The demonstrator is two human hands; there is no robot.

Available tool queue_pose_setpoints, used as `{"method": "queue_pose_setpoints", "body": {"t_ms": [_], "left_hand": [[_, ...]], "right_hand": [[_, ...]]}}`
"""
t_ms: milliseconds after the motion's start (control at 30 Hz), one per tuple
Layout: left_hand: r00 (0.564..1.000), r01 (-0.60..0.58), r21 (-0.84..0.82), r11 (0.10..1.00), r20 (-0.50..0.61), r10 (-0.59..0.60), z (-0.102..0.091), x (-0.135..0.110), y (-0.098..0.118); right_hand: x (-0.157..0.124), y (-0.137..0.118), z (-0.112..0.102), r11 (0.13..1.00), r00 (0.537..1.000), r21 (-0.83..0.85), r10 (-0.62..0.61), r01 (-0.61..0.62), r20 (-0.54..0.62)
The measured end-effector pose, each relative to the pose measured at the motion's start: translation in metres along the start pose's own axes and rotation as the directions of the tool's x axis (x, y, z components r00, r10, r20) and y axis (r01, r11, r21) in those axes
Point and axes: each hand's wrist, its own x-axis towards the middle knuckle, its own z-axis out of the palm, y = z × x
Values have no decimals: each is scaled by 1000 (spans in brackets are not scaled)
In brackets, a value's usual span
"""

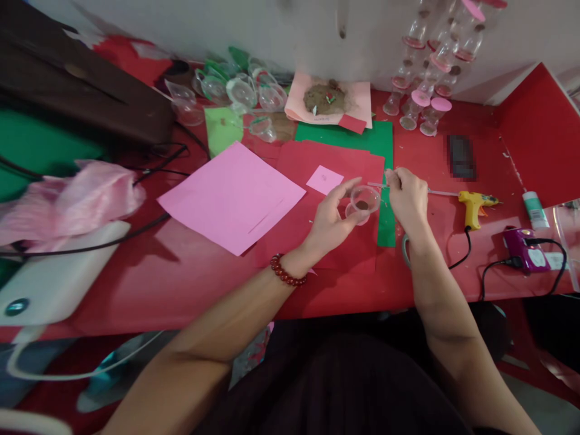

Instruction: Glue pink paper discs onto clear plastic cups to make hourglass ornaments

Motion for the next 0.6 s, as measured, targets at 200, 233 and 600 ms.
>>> {"method": "queue_pose_setpoints", "body": {"t_ms": [200,233,600], "left_hand": [[999,-39,30,999,-1,39,-1,0,-5],[999,-33,33,999,-4,33,-1,0,-6],[999,27,2,1000,20,-27,2,1,2]], "right_hand": [[3,9,3,985,991,152,-58,77,-123],[3,9,5,974,988,193,-99,120,-116],[-7,-10,7,975,975,163,-172,149,138]]}}
